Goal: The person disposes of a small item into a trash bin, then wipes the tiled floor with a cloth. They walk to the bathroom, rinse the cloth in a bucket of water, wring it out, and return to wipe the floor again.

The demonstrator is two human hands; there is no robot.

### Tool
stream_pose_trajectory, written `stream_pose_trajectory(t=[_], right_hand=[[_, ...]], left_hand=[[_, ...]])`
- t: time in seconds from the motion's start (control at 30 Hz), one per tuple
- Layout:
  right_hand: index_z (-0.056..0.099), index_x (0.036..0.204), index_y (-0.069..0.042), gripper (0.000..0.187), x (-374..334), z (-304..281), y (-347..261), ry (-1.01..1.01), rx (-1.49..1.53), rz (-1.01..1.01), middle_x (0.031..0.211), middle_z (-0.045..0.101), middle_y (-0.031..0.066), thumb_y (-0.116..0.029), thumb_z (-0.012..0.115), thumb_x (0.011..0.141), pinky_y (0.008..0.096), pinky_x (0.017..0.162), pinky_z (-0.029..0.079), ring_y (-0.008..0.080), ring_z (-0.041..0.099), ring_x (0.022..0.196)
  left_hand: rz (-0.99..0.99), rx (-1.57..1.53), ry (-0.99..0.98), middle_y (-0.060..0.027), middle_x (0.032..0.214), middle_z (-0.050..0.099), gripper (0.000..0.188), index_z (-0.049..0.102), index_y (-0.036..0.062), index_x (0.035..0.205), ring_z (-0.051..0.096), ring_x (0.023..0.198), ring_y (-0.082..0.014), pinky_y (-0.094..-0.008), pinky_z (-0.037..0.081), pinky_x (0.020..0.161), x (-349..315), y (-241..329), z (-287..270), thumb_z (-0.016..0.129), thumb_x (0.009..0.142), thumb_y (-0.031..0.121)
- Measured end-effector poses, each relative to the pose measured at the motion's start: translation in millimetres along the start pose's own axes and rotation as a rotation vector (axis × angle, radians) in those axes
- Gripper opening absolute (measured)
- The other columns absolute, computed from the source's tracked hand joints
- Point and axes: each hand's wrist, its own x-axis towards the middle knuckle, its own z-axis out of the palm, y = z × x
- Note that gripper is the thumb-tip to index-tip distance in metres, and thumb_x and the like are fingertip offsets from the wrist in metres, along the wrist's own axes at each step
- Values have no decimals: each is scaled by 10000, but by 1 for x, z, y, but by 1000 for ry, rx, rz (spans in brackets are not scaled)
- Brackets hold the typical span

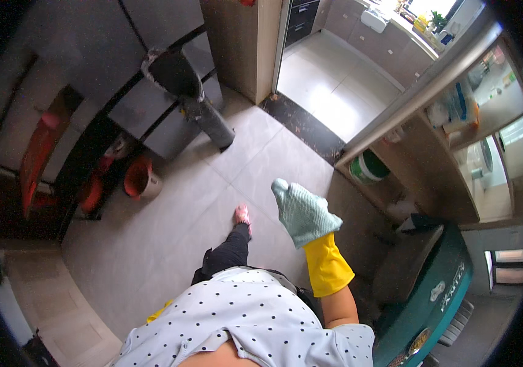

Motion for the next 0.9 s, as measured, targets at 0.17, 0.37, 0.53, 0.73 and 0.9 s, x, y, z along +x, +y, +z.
stream_pose_trajectory(t=[0.17,0.37,0.53,0.73,0.9], right_hand=[[505,961,-201,75,73,33,62,-27,-50,-10,702,466,-22,-231,515,893,306,418,436,139,539,562],[510,942,-207,71,171,102,129,-45,11,-63,720,488,-29,-260,539,904,290,426,425,124,556,583],[522,926,-191,53,266,158,186,-177,238,-140,673,493,3,-227,555,906,317,434,441,177,547,535],[528,938,-142,125,393,265,224,-254,590,-445,738,567,46,-158,592,833,373,500,487,246,608,595],[574,1046,-124,273,455,355,222,-252,869,-673,803,605,42,-118,621,778,358,562,519,249,644,672]], left_hand=[[99,198,88,-181,1289,587,440,484,55,1357,586,1156,-293,-384,449,1007,62,185,219,436,1006,317],[623,163,-135,-181,1152,662,375,560,50,1278,663,1004,-292,-379,505,948,38,372,424,471,1005,290],[609,91,-114,-198,1135,663,317,559,26,1267,662,1011,-294,-380,509,953,72,398,516,471,1012,193],[523,-48,112,-199,1060,674,263,581,-7,1199,683,905,-272,-370,558,845,158,328,555,473,1009,139],[640,-39,118,-185,1060,676,254,596,1,1173,682,902,-260,-351,549,853,212,327,606,441,1014,124]])
